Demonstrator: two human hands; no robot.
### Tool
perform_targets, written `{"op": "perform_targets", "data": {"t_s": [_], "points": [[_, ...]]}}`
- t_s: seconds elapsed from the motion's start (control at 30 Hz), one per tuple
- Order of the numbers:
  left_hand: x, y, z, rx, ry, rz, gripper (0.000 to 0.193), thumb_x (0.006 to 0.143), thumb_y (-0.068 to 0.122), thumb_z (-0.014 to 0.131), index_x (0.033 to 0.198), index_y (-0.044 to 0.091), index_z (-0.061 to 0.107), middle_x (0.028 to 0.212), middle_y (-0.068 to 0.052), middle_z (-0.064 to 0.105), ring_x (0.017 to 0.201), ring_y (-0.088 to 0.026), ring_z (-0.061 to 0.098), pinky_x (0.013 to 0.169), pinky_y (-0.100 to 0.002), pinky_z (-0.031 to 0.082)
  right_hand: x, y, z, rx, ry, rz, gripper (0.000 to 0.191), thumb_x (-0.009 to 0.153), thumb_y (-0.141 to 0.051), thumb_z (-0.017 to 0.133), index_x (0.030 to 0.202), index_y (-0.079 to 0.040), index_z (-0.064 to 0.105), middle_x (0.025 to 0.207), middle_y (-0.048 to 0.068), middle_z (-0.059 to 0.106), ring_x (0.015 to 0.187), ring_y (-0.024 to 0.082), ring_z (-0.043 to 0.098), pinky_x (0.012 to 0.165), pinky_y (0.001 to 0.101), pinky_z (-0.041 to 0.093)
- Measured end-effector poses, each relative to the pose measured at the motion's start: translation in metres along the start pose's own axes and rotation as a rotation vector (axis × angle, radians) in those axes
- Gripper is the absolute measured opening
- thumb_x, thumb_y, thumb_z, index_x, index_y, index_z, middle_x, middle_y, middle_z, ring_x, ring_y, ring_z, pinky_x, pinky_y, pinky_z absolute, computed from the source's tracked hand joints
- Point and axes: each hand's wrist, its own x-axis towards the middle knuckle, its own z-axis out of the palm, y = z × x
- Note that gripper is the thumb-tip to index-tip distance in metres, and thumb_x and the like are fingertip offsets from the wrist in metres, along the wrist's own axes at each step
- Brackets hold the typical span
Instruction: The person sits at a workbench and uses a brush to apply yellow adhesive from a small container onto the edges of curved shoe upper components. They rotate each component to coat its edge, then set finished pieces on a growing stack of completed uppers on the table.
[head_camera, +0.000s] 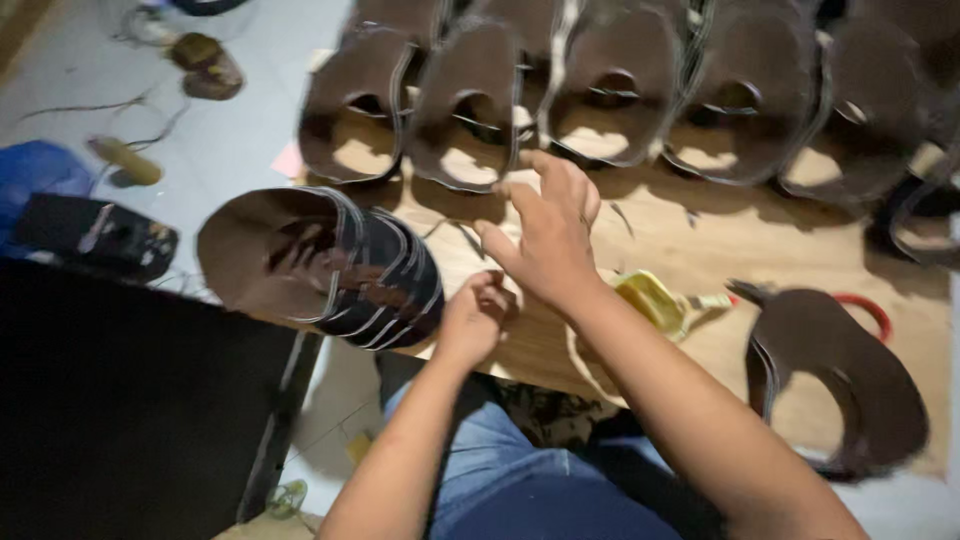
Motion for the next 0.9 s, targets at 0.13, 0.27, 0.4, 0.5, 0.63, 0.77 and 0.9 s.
{"op": "perform_targets", "data": {"t_s": [0.13,0.27,0.4,0.5,0.63,0.77,0.9], "points": [[0.005,-0.004,-0.001,-0.142,-0.048,-0.18,0.042,0.094,0.014,0.063,0.132,-0.003,0.057,0.088,-0.009,0.072,0.07,-0.012,0.062,0.062,-0.026,0.051,-0.072,0.024,-0.067,0.029,0.032,0.071,0.02,0.089,-0.024,0.078,0.104,-0.013,0.07,0.133,0.014,0.061,0.131,0.034,0.051,0.113,0.051,0.032],[0.007,-0.009,-0.008,-0.117,-0.076,-0.106,0.041,0.097,0.014,0.062,0.132,-0.006,0.055,0.092,-0.005,0.073,0.079,-0.008,0.067,0.069,-0.022,0.055,-0.142,0.075,-0.135,-0.327,0.084,0.314,0.021,0.092,-0.023,0.078,0.11,-0.015,0.07,0.129,0.009,0.065,0.128,0.032,0.055,0.109,0.0522,0.031],[0.006,-0.01,-0.01,-0.233,-0.077,-0.162,0.045,0.097,0.011,0.062,0.136,-0.007,0.052,0.094,-0.008,0.07,0.078,-0.012,0.062,0.067,-0.024,0.05,-0.21,0.123,-0.19,-0.69,0.049,0.578,0.047,0.088,-0.034,0.083,0.127,-0.012,0.07,0.133,0.015,0.063,0.124,0.039,0.051,0.105,0.055,0.032],[0.002,-0.009,-0.006,-0.268,-0.052,-0.144,0.044,0.097,0.01,0.062,0.135,-0.009,0.051,0.103,-0.009,0.069,0.092,-0.014,0.067,0.079,-0.024,0.054,-0.251,0.148,-0.218,-0.789,-0.003,0.792,0.055,0.085,-0.036,0.085,0.129,-0.007,0.068,0.123,0.018,0.065,0.113,0.039,0.058,0.096,0.0537,0.041],[-0.01,-0.008,-0.004,-0.23,-0.032,-0.076,0.042,0.097,0.009,0.06,0.134,-0.009,0.052,0.113,-0.011,0.068,0.101,-0.016,0.068,0.09,-0.026,0.055,-0.274,0.165,-0.226,-0.698,0.022,0.968,0.042,0.087,-0.03,0.083,0.121,-0.007,0.074,0.11,0.018,0.069,0.101,0.038,0.065,0.086,0.0487,0.051],[-0.012,-0.006,-0.005,-0.234,-0.035,-0.049,0.042,0.096,0.009,0.061,0.133,-0.008,0.052,0.117,-0.013,0.068,0.105,-0.018,0.068,0.092,-0.028,0.055,-0.266,0.159,-0.225,-0.626,0.113,0.937,0.017,0.091,-0.021,0.078,0.104,-0.009,0.08,0.102,0.014,0.071,0.097,0.033,0.067,0.086,0.0457,0.053],[-0.015,-0.003,-0.008,-0.187,-0.005,-0.139,0.04,0.096,0.01,0.06,0.132,-0.005,0.054,0.114,-0.01,0.069,0.102,-0.016,0.069,0.087,-0.028,0.055,-0.243,0.141,-0.24,-0.437,0.325,0.732,0.016,0.097,-0.012,0.076,0.109,-0.002,0.07,0.101,0.012,0.07,0.096,0.025,0.069,0.09,0.0373,0.055]]}}
